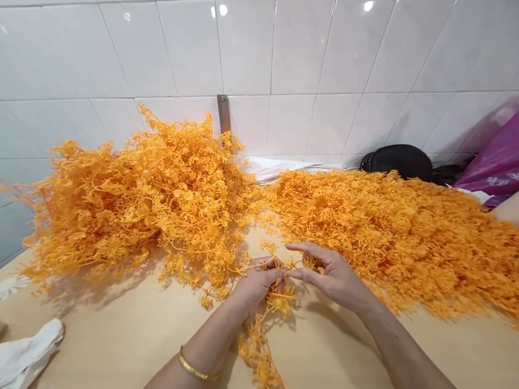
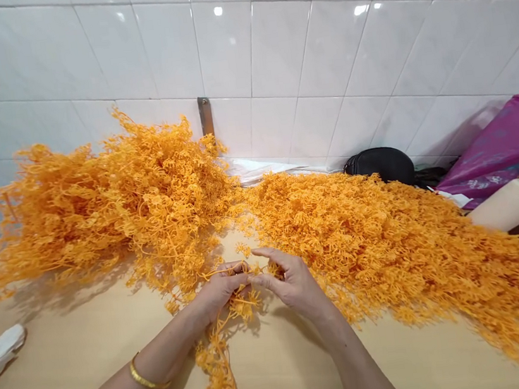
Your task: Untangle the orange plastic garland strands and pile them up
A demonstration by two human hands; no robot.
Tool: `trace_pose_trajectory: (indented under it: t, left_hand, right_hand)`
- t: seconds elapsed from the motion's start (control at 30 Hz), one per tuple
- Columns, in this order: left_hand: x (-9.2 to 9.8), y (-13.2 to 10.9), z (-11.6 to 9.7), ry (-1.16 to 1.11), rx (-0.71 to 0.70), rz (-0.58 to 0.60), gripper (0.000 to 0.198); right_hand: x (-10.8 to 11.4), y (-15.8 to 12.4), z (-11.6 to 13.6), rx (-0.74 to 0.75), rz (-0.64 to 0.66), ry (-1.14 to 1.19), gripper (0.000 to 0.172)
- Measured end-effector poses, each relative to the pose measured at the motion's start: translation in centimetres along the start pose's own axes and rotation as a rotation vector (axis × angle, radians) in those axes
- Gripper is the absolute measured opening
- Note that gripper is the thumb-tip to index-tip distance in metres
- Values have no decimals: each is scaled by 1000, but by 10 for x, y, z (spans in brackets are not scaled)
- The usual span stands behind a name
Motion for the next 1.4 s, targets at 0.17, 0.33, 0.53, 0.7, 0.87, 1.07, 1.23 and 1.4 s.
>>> trace_pose_trajectory:
  t: [0.17,0.33,0.53,0.7,0.87,1.07,1.23,1.4]
  left_hand:
    - [-3,-1,-1,16,-3,57,14]
    - [-8,1,-2,-70,-21,106,17]
    - [-16,1,-4,-162,-53,115,19]
    - [-17,1,-5,-200,-49,103,18]
    - [-20,0,-3,-263,1,138,17]
    - [-20,-14,-3,-121,56,270,16]
    - [-7,-12,-5,-308,60,88,13]
    - [2,-2,5,-462,112,-33,11]
  right_hand:
    - [-6,1,-2,24,-121,-88,20]
    - [3,-6,-6,-92,-487,-35,25]
    - [4,-11,-13,-194,-643,72,27]
    - [2,-11,-16,-233,-676,101,28]
    - [-1,-10,-14,-236,-685,132,28]
    - [48,-17,-36,-238,-978,427,30]
    - [48,-10,-42,-272,-751,418,25]
    - [12,-1,-38,-322,-413,395,22]
Point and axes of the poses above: each hand's wrist, its own y-axis towards the middle knuckle, its own x-axis out of the back of the hand, z = x × y, the point moved 6 cm from there along y, towards the middle knuckle, and after that the axes turned 9 degrees about -x, right-handed, at the moved point
